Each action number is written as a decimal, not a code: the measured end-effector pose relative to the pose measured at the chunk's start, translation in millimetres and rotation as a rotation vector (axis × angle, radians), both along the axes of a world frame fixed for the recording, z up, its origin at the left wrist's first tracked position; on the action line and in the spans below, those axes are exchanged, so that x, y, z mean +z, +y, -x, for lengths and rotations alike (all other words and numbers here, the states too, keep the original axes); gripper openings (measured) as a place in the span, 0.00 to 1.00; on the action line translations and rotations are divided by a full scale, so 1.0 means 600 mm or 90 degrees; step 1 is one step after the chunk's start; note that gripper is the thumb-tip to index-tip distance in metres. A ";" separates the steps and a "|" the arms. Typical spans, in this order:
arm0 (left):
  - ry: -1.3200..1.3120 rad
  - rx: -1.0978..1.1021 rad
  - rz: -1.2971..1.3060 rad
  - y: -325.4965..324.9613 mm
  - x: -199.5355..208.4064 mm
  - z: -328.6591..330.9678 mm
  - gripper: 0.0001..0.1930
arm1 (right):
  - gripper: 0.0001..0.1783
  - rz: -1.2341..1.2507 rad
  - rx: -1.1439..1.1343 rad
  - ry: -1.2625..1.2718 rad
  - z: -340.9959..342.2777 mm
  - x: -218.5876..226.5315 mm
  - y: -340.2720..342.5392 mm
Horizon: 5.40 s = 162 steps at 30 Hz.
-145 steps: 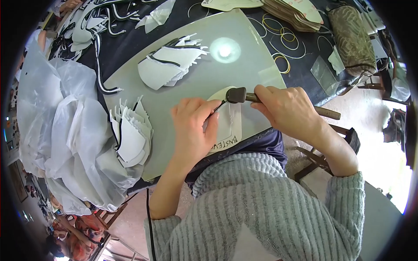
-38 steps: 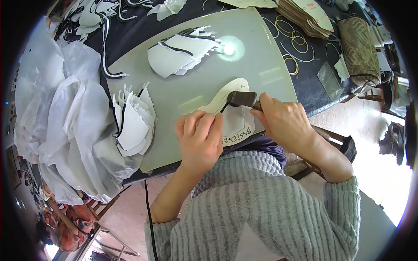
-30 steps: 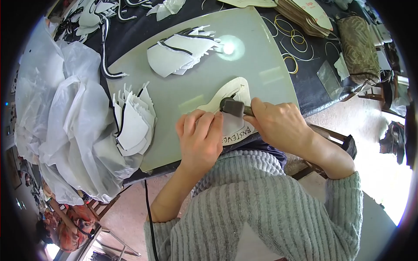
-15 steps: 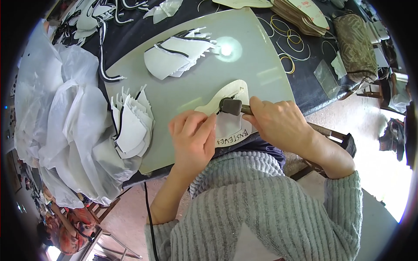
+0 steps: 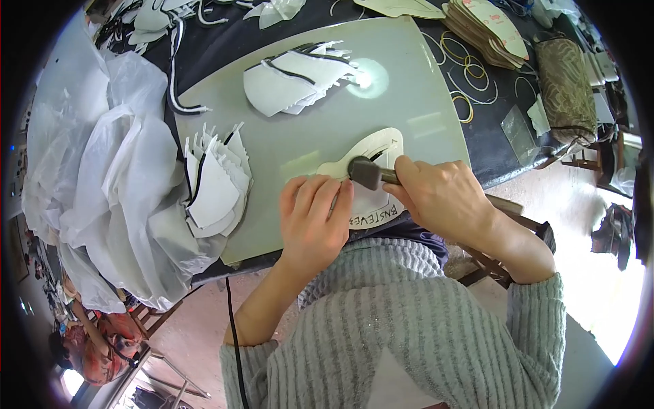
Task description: Use a hammer to tap and shape leather shoe components onto a white template form.
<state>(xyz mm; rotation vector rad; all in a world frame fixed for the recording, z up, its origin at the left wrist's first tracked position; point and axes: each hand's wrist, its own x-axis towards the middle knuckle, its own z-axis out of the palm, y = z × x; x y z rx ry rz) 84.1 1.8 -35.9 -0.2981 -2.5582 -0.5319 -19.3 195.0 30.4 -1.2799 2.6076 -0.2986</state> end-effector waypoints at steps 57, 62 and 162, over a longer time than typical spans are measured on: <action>-0.086 0.066 -0.229 -0.024 0.017 -0.012 0.10 | 0.18 -0.022 0.044 -0.016 -0.014 -0.007 -0.022; -0.239 0.049 -0.292 -0.052 0.034 0.027 0.13 | 0.19 -0.005 0.028 -0.027 -0.015 -0.008 -0.019; -0.347 0.023 0.059 0.065 0.039 0.053 0.18 | 0.19 0.574 -0.430 -0.665 0.013 -0.087 -0.020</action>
